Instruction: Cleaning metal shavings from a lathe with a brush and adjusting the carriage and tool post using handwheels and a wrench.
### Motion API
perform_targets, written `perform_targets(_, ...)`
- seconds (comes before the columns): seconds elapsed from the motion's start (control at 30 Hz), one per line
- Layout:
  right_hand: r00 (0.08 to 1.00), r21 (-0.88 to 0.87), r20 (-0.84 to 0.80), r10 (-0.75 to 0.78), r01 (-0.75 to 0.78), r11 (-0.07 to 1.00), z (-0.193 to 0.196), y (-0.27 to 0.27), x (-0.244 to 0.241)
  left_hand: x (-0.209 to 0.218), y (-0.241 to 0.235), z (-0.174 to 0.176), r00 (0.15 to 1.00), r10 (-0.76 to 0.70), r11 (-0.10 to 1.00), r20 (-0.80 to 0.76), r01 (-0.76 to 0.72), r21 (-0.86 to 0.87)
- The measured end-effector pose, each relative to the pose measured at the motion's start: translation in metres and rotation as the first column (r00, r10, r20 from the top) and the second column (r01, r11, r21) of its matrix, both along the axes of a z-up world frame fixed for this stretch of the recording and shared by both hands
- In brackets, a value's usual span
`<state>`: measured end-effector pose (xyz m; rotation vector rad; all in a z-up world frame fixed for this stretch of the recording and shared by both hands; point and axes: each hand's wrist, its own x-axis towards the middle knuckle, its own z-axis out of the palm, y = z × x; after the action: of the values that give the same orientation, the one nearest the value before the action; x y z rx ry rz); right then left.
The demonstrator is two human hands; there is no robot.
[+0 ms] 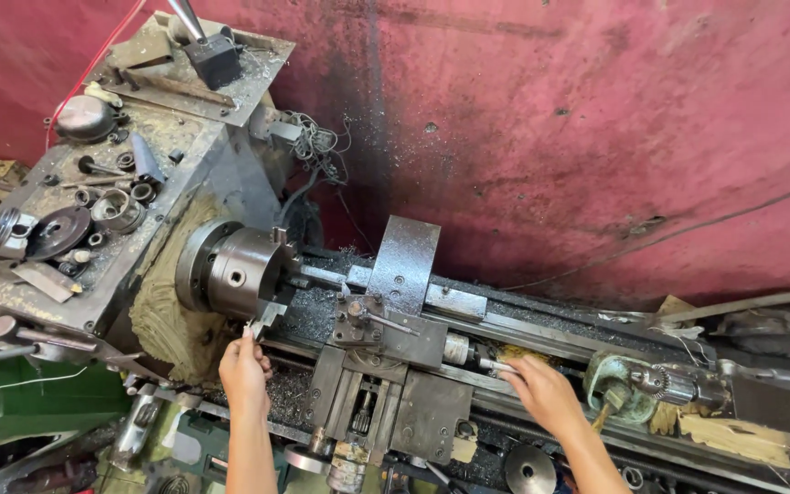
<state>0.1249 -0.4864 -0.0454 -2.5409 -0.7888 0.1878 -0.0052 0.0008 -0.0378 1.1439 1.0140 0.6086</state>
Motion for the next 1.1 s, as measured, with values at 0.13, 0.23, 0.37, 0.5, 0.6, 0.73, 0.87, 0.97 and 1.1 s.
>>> perform_targets(0.13, 1.0, -0.035, 0.03, 0.001, 0.001, 0.999, -0.004, -0.001, 0.017, 0.008, -0.009, 0.057, 0.993, 0.008, 0.992, -0.115, 0.006, 0.123)
perform_targets(0.23, 0.995, 0.0, -0.056, -0.077, 0.077, 0.997, -0.01, 0.007, 0.032, 0.018, 0.003, 0.073, 0.92, 0.007, 0.914, -0.393, 0.153, 0.376)
perform_targets(0.37, 0.982, 0.016, -0.118, -0.149, 0.152, 0.988, -0.024, 0.012, 0.042, 0.037, 0.015, 0.084, 0.868, -0.051, 0.844, -0.495, 0.303, 0.443)
perform_targets(0.5, 0.97, -0.002, -0.168, -0.177, 0.179, 0.984, -0.027, 0.02, 0.041, 0.061, 0.004, 0.151, 0.692, -0.077, 0.719, -0.718, 0.537, 0.44)
perform_targets(0.6, 0.931, -0.056, -0.283, -0.229, 0.223, 0.973, -0.045, 0.019, 0.044, 0.088, 0.018, 0.149, 0.628, -0.008, 0.661, -0.778, 0.588, 0.466)
perform_targets(0.73, 0.917, -0.057, -0.347, -0.198, 0.19, 0.98, -0.033, 0.021, 0.035, 0.119, 0.02, 0.153, 0.621, -0.01, 0.623, -0.784, 0.617, 0.481)
perform_targets(0.87, 0.872, -0.12, -0.448, -0.196, 0.159, 0.98, -0.026, 0.022, 0.031, 0.16, 0.028, 0.14, 0.577, 0.003, 0.55, -0.817, 0.681, 0.483)
perform_targets(0.97, 0.846, -0.179, -0.494, -0.2, 0.126, 0.976, -0.005, 0.024, 0.017, 0.167, 0.023, 0.15, 0.501, -0.033, 0.519, -0.865, 0.748, 0.414)
perform_targets(1.1, 0.882, -0.031, -0.456, -0.116, 0.114, 0.993, 0.014, 0.021, -0.001, 0.142, 0.018, 0.158, 0.613, -0.04, 0.461, -0.789, 0.712, 0.53)
